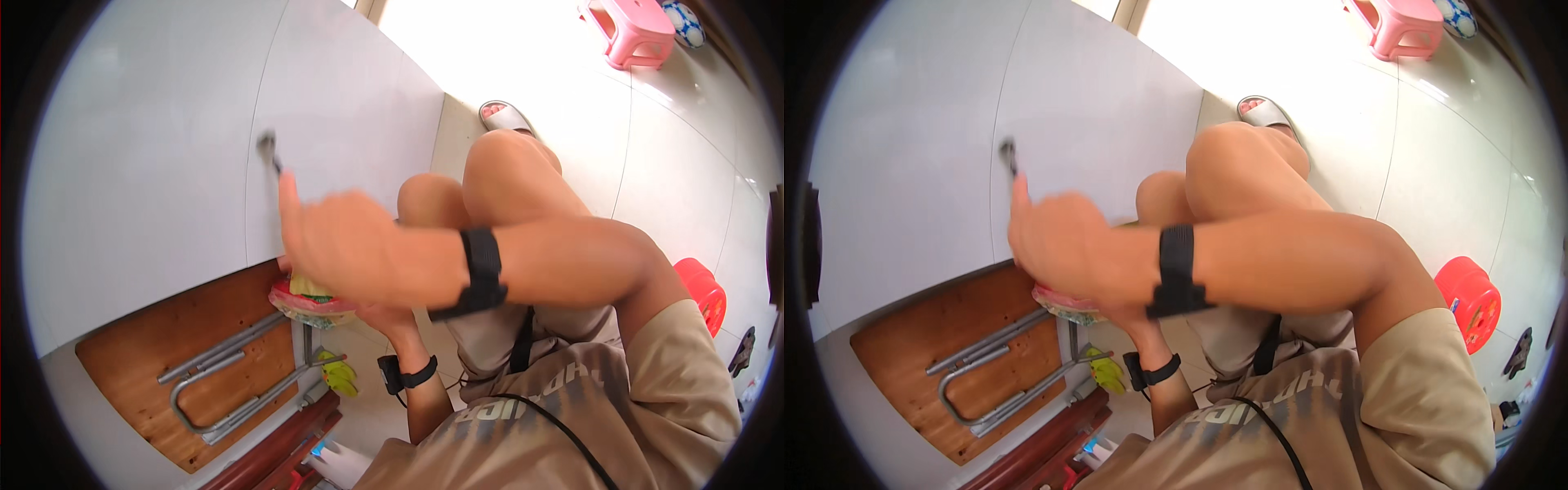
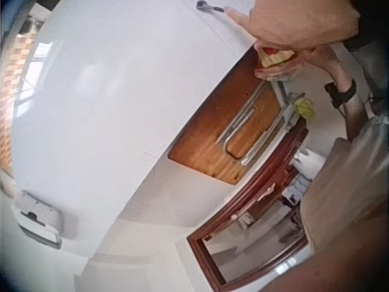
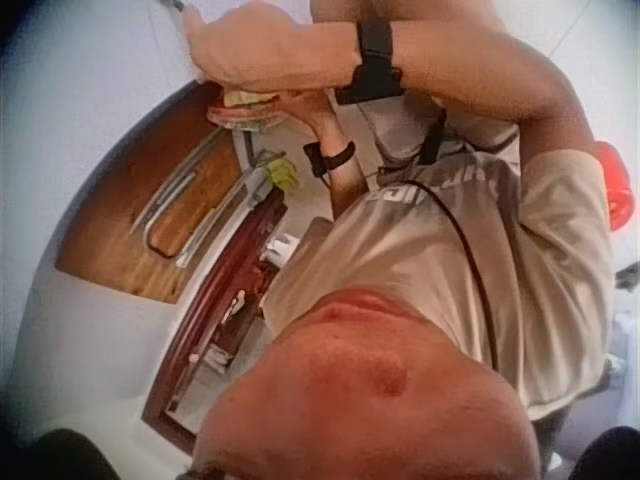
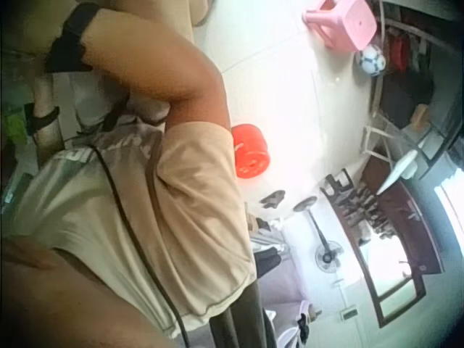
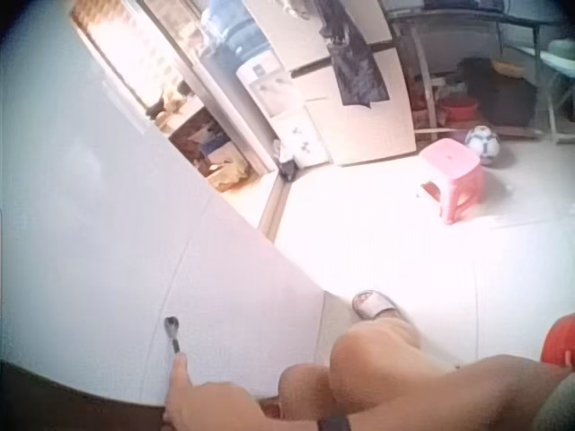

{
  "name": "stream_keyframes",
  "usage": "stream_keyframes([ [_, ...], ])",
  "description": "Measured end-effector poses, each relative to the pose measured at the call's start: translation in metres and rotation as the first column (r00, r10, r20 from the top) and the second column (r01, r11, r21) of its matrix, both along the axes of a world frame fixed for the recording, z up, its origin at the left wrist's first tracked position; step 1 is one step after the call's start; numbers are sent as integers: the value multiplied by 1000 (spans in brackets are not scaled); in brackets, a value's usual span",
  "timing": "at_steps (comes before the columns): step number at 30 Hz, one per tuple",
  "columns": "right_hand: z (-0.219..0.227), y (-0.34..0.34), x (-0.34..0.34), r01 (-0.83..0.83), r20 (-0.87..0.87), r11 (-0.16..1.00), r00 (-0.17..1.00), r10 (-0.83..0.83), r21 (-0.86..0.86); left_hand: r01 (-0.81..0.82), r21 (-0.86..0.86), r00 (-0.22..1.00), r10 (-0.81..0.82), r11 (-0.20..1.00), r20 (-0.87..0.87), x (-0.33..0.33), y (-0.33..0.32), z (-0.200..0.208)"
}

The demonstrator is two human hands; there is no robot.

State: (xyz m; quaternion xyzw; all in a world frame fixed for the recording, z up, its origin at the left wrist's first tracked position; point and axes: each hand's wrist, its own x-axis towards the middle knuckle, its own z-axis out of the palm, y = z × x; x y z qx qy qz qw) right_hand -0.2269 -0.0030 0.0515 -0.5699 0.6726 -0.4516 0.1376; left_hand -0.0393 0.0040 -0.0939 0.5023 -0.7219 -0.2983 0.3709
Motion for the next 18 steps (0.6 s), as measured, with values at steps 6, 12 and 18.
stream_keyframes([
  [6,16,7,11,-138,-122,989,982,144,54,76,-114,986,-57,991,159,4,-2,17],
  [12,6,3,-6,-7,-99,997,995,14,75,-116,204,985,138,972,-101,22,-5,-9],
  [18,15,26,36,-266,-129,943,947,295,200,-36,-38,999,37,999,15,3,15,12],
])
